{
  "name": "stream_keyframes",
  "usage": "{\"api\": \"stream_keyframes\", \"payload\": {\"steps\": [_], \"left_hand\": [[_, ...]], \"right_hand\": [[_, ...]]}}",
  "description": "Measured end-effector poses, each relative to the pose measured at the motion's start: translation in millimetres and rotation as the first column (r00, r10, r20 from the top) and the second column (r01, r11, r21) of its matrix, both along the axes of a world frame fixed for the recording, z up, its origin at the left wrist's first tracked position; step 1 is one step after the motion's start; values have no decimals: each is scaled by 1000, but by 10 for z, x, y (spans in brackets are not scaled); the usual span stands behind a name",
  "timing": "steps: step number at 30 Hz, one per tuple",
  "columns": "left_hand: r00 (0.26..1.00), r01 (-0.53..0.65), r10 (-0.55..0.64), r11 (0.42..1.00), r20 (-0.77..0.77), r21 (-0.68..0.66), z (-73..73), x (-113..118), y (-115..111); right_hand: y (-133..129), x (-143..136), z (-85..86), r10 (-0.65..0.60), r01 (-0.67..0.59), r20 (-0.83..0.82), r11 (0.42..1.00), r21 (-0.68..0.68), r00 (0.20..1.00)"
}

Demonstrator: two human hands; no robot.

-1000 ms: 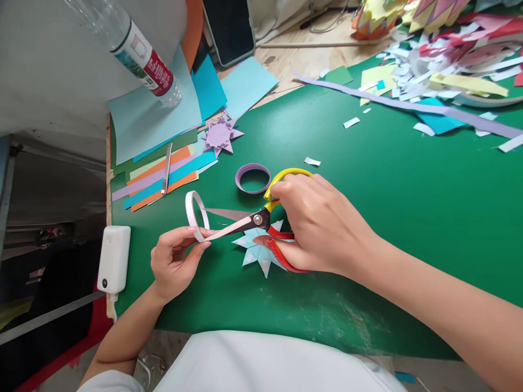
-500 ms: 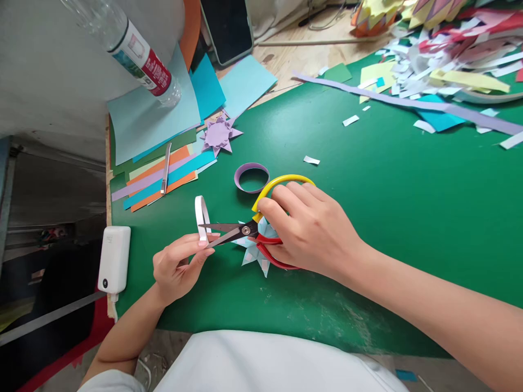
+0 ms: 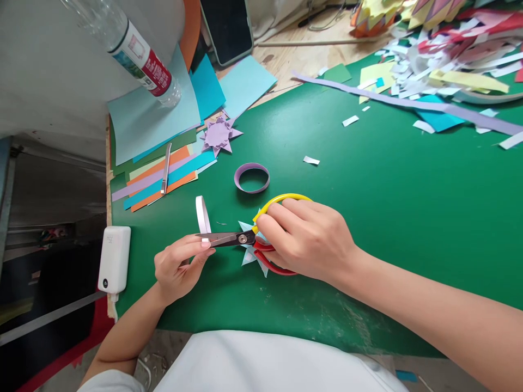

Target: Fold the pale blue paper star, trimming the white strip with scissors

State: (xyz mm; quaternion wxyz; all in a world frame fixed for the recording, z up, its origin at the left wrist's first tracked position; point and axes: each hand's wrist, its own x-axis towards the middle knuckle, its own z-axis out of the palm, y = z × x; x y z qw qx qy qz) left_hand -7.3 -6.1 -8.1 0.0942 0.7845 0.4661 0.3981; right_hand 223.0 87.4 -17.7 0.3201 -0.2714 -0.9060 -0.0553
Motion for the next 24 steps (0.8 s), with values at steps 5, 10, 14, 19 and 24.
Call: {"api": "stream_keyframes", "payload": {"steps": [5, 10, 14, 19, 24], "left_hand": [[999, -33, 34, 999, -30, 10, -5, -1, 0], [999, -31, 31, 999, -17, 11, -10, -8, -1], [1000, -2, 2, 1000, 17, -15, -10, -6, 2], [999, 16, -16, 1000, 44, -16, -9, 4, 9], [998, 39, -38, 999, 59, -29, -9, 9, 13]], "right_hand": [[-7, 6, 20, -13, 13, -16, 999, 40, 1000], [-14, 19, 49, -6, 7, -31, 1000, 28, 999], [-16, 38, 47, 17, -16, -29, 1000, 20, 999], [-7, 57, 19, 37, -37, -19, 999, 11, 999], [7, 48, -18, 34, -34, 0, 999, 21, 999]]}}
